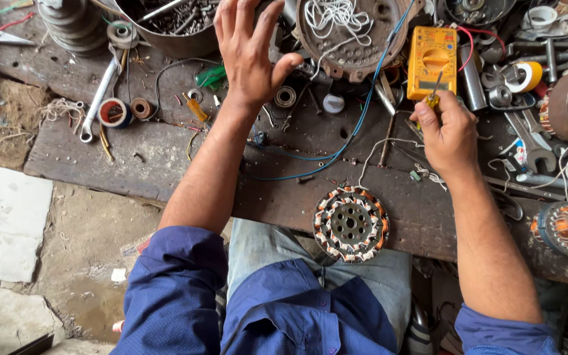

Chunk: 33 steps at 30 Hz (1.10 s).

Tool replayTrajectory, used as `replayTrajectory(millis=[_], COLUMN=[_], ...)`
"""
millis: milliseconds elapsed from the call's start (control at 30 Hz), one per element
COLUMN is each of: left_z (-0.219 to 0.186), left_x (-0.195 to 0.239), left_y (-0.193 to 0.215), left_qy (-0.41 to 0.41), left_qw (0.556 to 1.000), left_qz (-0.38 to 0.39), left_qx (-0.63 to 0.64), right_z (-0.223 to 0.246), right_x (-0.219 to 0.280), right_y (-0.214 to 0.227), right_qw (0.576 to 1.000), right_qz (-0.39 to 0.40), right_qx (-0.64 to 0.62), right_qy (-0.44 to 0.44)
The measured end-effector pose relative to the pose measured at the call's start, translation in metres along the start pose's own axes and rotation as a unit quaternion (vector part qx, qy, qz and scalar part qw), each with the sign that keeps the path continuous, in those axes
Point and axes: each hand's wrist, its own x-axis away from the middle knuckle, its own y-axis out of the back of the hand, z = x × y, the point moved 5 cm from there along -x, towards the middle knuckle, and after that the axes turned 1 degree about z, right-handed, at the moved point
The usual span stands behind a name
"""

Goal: The person works on a circular electrical component, likely a motor stator, using a screwdriver to adjust or secure wires within the copper windings. They repeatedly probe and manipulate the wires and connections on the component while seated at a cluttered workbench.

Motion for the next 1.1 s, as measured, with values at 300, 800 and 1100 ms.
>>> replayTrajectory(millis=[300,800,1100], left_z=[-0.017,-0.020,-0.012], left_x=[0.000,-0.006,-0.006], left_y=[-0.003,0.008,0.007], left_qy=[-0.036,-0.030,-0.027], left_qw=[0.999,1.000,0.999], left_qz=[0.016,-0.005,-0.010], left_qx=[0.014,0.005,0.039], right_z=[-0.003,0.002,-0.013], right_x=[0.002,0.004,0.007], right_y=[0.007,0.004,-0.002], right_qw=[0.998,0.999,0.996], right_qz=[-0.011,-0.005,-0.012], right_qx=[-0.058,0.024,0.083], right_qy=[0.003,0.020,0.026])
